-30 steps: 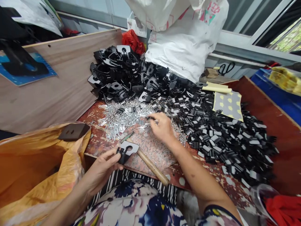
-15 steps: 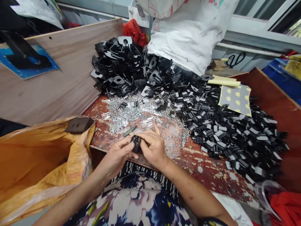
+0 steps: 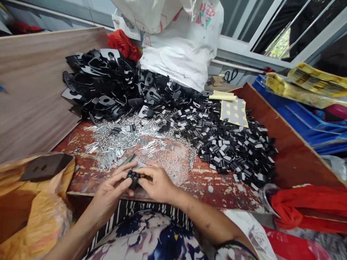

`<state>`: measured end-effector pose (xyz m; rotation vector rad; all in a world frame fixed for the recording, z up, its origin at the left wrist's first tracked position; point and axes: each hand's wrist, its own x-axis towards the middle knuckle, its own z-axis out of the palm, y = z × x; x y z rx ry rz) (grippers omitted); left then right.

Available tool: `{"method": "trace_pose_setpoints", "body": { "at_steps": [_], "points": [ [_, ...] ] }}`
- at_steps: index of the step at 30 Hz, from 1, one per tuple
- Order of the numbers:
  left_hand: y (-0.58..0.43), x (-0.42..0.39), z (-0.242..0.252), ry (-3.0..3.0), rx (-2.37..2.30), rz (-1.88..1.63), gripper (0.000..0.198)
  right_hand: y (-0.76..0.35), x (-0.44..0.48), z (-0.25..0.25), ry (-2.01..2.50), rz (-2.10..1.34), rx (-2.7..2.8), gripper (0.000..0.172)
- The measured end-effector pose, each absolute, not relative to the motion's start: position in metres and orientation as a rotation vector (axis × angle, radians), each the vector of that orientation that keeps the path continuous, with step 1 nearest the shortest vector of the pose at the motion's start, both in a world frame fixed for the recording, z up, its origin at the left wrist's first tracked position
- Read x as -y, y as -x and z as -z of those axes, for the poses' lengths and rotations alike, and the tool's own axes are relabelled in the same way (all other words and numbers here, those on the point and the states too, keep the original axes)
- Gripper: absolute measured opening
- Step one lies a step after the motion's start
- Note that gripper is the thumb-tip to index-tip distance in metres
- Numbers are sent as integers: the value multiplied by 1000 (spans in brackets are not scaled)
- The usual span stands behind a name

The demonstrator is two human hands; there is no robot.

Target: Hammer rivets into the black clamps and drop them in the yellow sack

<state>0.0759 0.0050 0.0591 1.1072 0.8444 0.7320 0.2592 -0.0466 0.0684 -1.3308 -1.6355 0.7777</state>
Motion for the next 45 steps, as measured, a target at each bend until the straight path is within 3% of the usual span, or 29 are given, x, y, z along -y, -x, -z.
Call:
{"method": "trace_pose_setpoints", "body": {
  "at_steps": [3,5,8,14,21,27,35,41,45],
  "points": [
    [-71,-6,-53,-1008,-872,-692,25,-307,22,-73,1479,-820,1650,27],
    [-69,-4,-52,-967,-901,-699,27,-342,0,-70,1756,-477,1494,26],
    [-68,0,-57,-956,-919,-674,31,-379,-25,-57,1821,-344,1425,12],
    [-65,5,-61,-955,-926,-604,33,-393,-19,-31,1648,-534,1271,10],
    [-75,0,-59,-947,-890,-578,29,-375,12,-52,1373,-958,981,35],
    [-111,-2,-63,-979,-834,-610,31,-306,38,-71,1122,-1240,842,16],
    [-114,-2,-62,-1095,-899,-670,37,-286,64,-50,1334,-937,1178,7],
    [-102,-5,-67,-1167,-920,-698,30,-373,30,-48,1827,-48,1858,29],
    [-99,-2,-62,-1085,-923,-628,25,-400,-1,-45,1810,-9,2173,23]
  ]
}}
